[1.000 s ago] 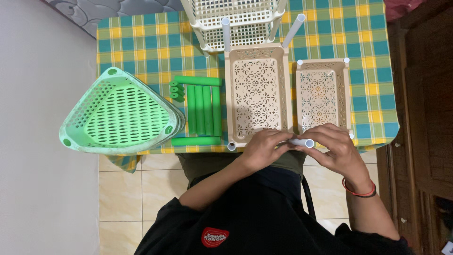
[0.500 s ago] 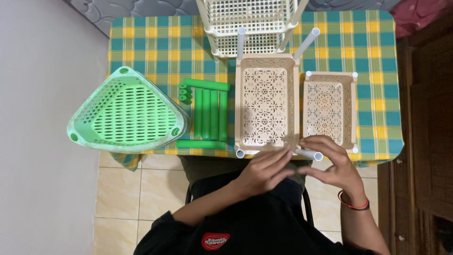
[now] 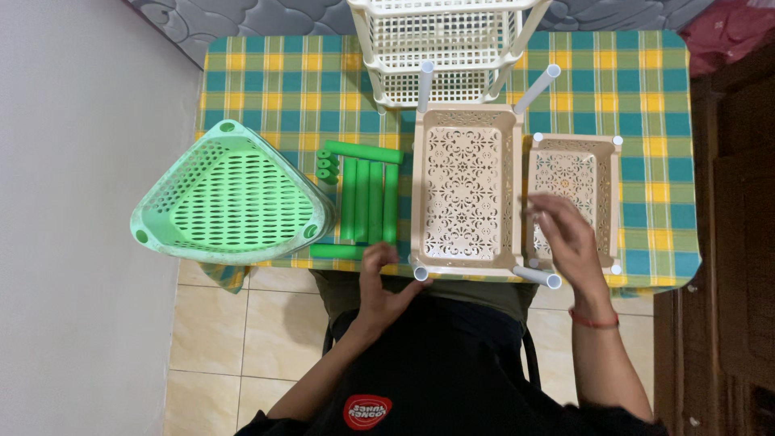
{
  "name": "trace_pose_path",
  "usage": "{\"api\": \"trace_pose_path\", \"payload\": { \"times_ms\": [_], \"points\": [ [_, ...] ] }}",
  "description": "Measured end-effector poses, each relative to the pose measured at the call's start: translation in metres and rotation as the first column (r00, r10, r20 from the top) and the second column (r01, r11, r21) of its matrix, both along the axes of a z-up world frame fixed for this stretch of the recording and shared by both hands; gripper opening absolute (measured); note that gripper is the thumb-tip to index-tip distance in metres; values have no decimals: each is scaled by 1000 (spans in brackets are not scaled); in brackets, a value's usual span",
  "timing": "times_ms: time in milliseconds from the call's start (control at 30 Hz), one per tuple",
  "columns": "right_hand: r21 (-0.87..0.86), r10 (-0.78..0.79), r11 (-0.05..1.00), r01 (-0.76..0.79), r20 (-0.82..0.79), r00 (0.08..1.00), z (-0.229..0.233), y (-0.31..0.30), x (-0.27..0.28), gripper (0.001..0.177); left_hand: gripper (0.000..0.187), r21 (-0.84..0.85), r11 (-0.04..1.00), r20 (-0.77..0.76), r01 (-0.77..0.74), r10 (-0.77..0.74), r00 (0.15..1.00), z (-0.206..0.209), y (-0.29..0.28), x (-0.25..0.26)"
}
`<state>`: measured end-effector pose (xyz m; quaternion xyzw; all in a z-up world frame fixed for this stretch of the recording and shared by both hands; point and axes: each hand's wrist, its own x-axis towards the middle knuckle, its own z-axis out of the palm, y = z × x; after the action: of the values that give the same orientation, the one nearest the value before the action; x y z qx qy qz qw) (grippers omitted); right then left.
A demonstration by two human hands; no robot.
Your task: The person assembles two plastic storage racks on a table. They insert white poles into beige trays to form a three-tier rack, then insert green poles into green triangular baskets to form a second rack. The person handles the trays and poles by hand and places the assembled units on the table.
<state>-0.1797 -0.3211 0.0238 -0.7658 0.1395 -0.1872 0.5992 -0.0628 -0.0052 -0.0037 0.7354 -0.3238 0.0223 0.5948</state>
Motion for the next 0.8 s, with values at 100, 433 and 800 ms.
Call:
{"api": "trace_pose_path", "payload": {
  "times_ms": [100, 433, 800],
  "points": [
    [147, -131, 980, 132, -15, 991, -13, -18, 35, 35, 89, 20, 998, -331, 67, -57, 942, -3, -7, -5],
    [312, 18, 950, -32, 47, 999, -30, -70, 131, 66, 48, -53, 979, -306, 199, -206, 929, -49, -5, 0],
    [244, -3, 970, -7, 39, 999, -19, -61, 114, 62, 46, -284, 922, -455, 261, -370, 810, 11, 5, 8]
  ]
}}
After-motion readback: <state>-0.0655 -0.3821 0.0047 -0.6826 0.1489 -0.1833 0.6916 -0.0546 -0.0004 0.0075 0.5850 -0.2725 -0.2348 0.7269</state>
